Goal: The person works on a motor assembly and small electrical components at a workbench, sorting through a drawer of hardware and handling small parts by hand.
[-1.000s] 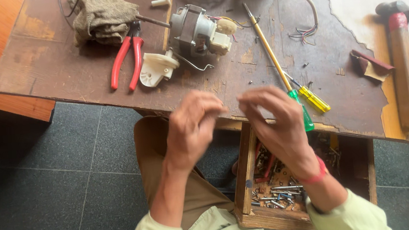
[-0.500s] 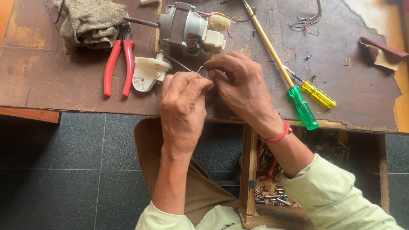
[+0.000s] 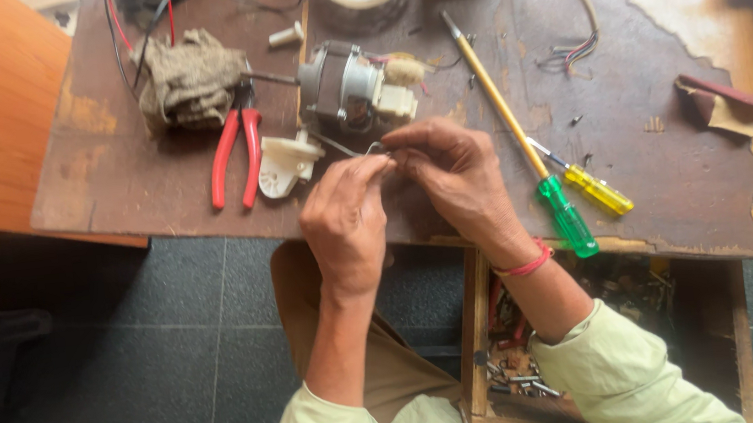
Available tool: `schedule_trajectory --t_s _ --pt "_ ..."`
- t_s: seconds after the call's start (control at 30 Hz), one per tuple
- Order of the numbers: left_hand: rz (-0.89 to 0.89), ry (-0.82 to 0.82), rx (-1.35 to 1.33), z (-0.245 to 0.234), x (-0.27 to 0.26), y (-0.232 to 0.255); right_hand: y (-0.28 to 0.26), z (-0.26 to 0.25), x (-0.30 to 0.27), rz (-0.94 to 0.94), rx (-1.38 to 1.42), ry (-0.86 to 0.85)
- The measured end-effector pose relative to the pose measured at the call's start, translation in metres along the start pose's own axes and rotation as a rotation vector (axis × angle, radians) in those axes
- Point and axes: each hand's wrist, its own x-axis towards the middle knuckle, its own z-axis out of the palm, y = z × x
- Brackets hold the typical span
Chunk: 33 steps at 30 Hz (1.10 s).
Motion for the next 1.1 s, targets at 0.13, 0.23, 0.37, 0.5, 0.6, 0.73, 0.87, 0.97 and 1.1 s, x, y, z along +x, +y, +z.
schedule_trajectory --t_s 0.13,0.23,0.37,0.5,0.6,0.73,0.87,0.97,1.1 --pt "-0.122 0.133 -0.043 0.013 -0.003 0.010 0.003 0.003 0.003 0.023 0.020 0.014" --pt "-0.230 0.210 -0.064 0.022 -0.008 0.014 0.009 0.004 0.004 0.032 -0.004 0.029" --pt "-0.576 0.255 -0.216 0.027 -0.008 0.021 0.012 0.005 0.003 0.079 0.092 0.028" --pt "-0.769 0.266 -0.432 0.024 -0.001 0.027 0.009 0.008 0.005 0.088 0.109 0.033" --pt "-0.804 0.237 -0.421 0.022 0.002 0.032 0.007 0.008 0.003 0.062 0.028 0.047" --pt "-0.843 0.204 -0.396 0.023 0.005 0.040 0.004 0.006 0.002 -0.092 -0.141 0.085" --pt "-0.816 0.180 -0.318 0.025 0.008 0.044 0.000 0.008 0.003 -0.136 -0.154 0.123" --pt "-0.803 0.185 -0.315 0.026 0.006 0.042 -0.001 0.008 0.001 -0.070 -0.165 0.134" --pt "-0.774 0.173 -0.238 0.026 0.005 0.038 -0.004 0.009 0.002 -0.080 -0.126 0.124"
